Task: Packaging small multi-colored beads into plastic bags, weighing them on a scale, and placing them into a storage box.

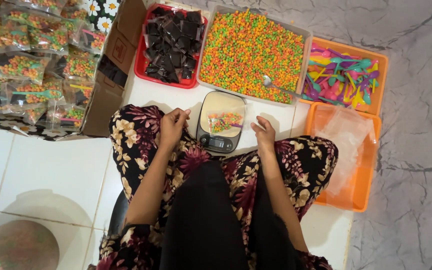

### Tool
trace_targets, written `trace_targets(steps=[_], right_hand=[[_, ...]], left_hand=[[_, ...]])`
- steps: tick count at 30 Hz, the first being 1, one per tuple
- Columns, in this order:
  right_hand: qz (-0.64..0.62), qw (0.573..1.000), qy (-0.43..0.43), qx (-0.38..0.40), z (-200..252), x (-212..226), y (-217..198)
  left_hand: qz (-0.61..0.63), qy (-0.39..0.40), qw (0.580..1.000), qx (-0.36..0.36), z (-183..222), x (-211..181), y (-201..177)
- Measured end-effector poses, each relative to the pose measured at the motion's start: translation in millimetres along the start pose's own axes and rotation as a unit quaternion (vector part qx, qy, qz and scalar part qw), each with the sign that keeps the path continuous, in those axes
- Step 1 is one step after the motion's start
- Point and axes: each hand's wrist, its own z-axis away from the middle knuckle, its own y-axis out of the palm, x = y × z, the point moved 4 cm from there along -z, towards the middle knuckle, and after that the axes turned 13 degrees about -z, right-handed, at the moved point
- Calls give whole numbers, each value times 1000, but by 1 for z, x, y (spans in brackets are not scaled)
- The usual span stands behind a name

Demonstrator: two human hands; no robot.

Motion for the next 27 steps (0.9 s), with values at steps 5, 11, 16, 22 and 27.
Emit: trace_targets(steps=[5,11,16,22,27], right_hand=[[83,996,28,16,-21,-23,-2],[48,997,-17,51,4,21,16],[45,986,-133,87,34,102,29],[68,960,-257,89,52,156,48],[74,958,-259,93,46,157,69]], left_hand=[[-4,10,1000,-2,1,-9,-4],[-14,14,1000,-10,0,-27,-10],[-25,-1,1000,3,0,-39,-12],[-29,-12,999,11,-17,-17,2],[32,-68,995,-59,-36,7,7]])
